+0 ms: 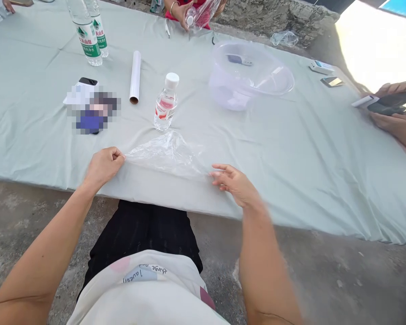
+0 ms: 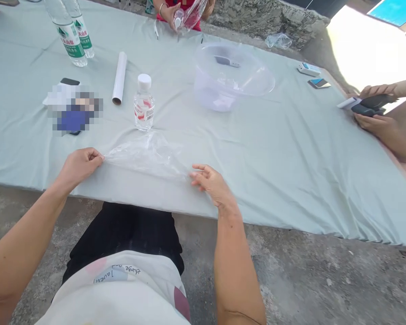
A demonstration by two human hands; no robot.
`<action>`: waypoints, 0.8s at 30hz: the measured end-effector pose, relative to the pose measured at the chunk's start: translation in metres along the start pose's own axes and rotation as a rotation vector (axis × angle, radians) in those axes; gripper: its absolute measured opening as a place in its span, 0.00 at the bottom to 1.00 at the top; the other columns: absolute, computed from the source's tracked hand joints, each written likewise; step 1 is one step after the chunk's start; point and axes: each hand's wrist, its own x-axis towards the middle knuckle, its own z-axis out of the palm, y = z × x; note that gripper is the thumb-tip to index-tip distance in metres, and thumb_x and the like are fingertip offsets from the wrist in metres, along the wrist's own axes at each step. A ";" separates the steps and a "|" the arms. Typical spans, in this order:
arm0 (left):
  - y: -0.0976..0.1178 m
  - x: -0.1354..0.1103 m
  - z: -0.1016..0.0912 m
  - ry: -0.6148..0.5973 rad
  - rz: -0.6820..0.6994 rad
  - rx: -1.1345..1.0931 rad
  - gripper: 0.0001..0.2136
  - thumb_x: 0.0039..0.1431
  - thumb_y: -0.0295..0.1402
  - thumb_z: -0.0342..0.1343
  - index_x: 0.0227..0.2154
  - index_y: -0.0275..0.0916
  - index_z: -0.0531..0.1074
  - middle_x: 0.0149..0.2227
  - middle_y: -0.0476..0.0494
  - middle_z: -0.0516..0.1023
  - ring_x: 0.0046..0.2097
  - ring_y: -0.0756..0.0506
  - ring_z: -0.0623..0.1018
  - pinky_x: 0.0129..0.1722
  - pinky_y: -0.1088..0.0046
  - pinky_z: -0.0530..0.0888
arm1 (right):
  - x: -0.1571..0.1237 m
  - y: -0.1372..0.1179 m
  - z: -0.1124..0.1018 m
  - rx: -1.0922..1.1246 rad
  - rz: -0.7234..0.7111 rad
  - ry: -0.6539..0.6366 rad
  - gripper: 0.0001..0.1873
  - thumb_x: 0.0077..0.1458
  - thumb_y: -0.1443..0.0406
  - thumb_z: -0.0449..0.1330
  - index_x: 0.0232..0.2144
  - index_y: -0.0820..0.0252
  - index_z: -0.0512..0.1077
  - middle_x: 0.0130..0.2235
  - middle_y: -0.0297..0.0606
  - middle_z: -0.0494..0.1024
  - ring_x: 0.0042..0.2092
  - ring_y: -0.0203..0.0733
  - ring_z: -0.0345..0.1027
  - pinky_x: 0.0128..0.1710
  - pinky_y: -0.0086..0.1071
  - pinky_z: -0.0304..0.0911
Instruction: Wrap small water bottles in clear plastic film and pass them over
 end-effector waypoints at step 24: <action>-0.023 0.002 0.004 -0.060 0.352 0.249 0.09 0.62 0.34 0.50 0.32 0.43 0.76 0.39 0.41 0.79 0.39 0.40 0.76 0.31 0.68 0.62 | 0.042 -0.112 0.138 -0.186 -0.525 -0.316 0.09 0.58 0.60 0.61 0.37 0.59 0.76 0.26 0.32 0.75 0.23 0.31 0.67 0.26 0.27 0.61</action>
